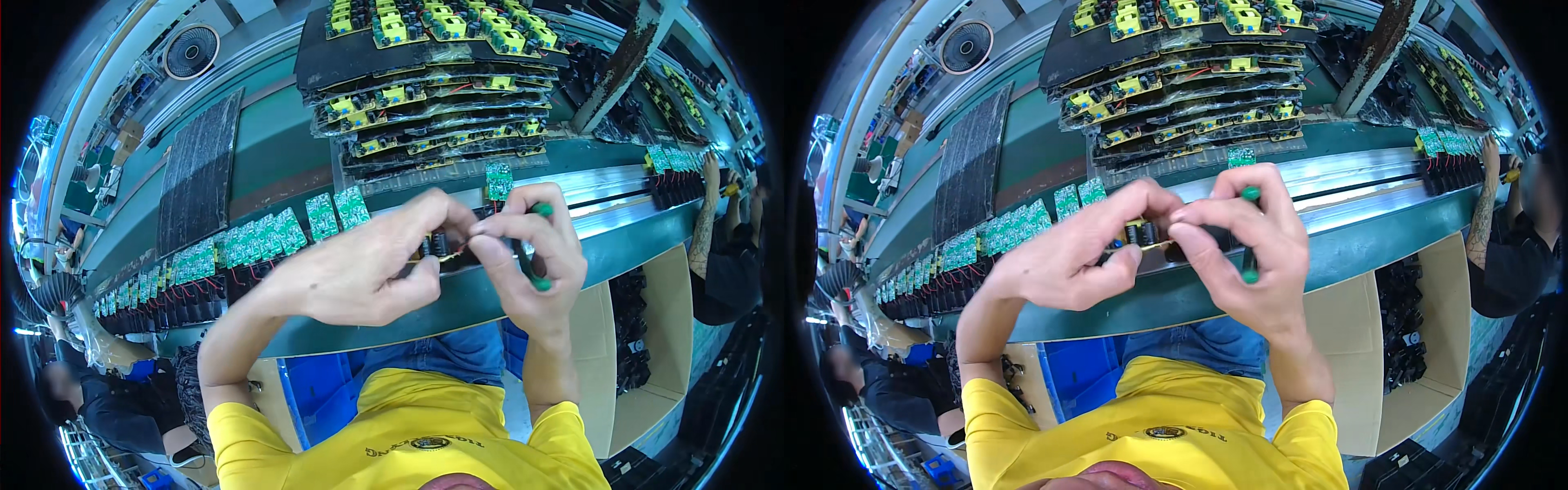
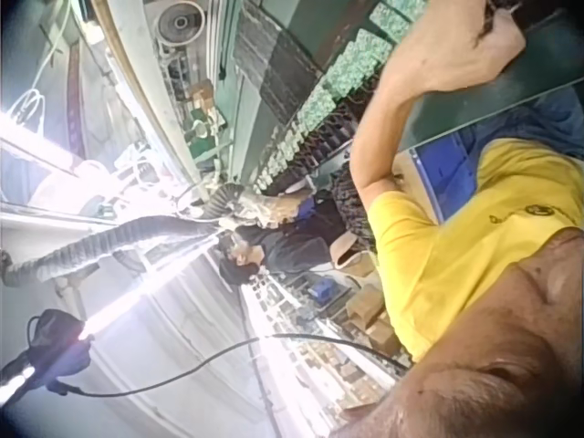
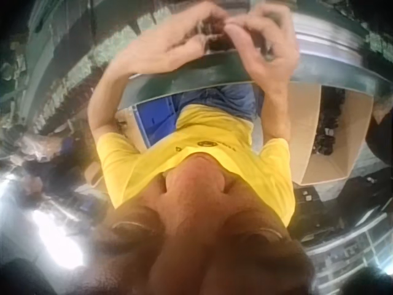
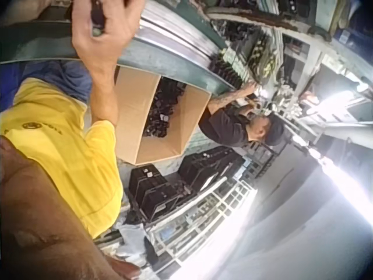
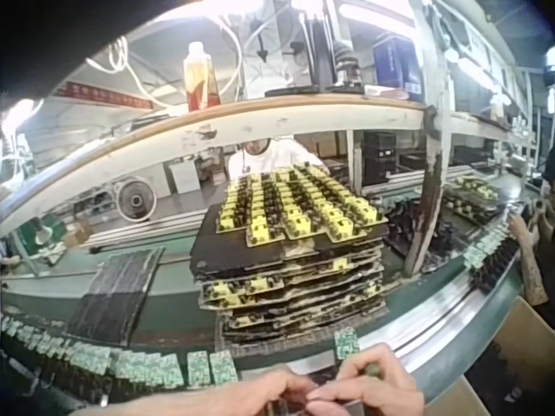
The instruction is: The recorder is assembling electronic components onto circuit boards on an industrial assembly line.
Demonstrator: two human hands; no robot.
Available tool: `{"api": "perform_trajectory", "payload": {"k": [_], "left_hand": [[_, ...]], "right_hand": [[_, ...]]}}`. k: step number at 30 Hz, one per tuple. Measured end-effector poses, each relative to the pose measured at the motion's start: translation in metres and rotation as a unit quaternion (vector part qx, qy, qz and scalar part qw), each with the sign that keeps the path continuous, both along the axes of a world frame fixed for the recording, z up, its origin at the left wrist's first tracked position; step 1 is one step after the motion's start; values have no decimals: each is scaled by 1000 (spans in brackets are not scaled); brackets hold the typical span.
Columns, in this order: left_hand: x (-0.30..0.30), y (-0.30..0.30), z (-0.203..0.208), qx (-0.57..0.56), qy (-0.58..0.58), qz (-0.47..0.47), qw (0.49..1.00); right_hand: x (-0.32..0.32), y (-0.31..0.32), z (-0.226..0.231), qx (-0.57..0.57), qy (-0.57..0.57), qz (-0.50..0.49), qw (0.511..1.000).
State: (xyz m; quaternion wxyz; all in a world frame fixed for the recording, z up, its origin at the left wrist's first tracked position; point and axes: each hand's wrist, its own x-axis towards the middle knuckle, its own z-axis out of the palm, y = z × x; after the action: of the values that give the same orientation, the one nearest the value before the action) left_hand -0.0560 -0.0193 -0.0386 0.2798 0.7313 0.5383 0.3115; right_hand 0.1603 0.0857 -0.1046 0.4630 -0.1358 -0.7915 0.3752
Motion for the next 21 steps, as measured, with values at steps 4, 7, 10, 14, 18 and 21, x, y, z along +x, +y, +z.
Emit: {"api": "perform_trajectory", "payload": {"k": [4,7,10,14,18,21], "left_hand": [[11,-3,-13,-81,-123,5,989],[16,1,-22,0,-152,63,986],[27,0,-5,-110,-297,113,942],[12,4,0,-94,-185,163,965],[-4,14,-14,-90,-18,186,978],[-5,19,-34,-89,35,200,975]], "right_hand": [[-3,-4,-9,-172,89,-16,981],[-2,-5,-12,-272,144,47,950],[1,-6,-10,-257,136,33,956],[11,-13,-10,-112,48,-50,991],[14,-13,-36,40,-156,-115,980],[9,-16,-53,100,-195,-139,966]]}}
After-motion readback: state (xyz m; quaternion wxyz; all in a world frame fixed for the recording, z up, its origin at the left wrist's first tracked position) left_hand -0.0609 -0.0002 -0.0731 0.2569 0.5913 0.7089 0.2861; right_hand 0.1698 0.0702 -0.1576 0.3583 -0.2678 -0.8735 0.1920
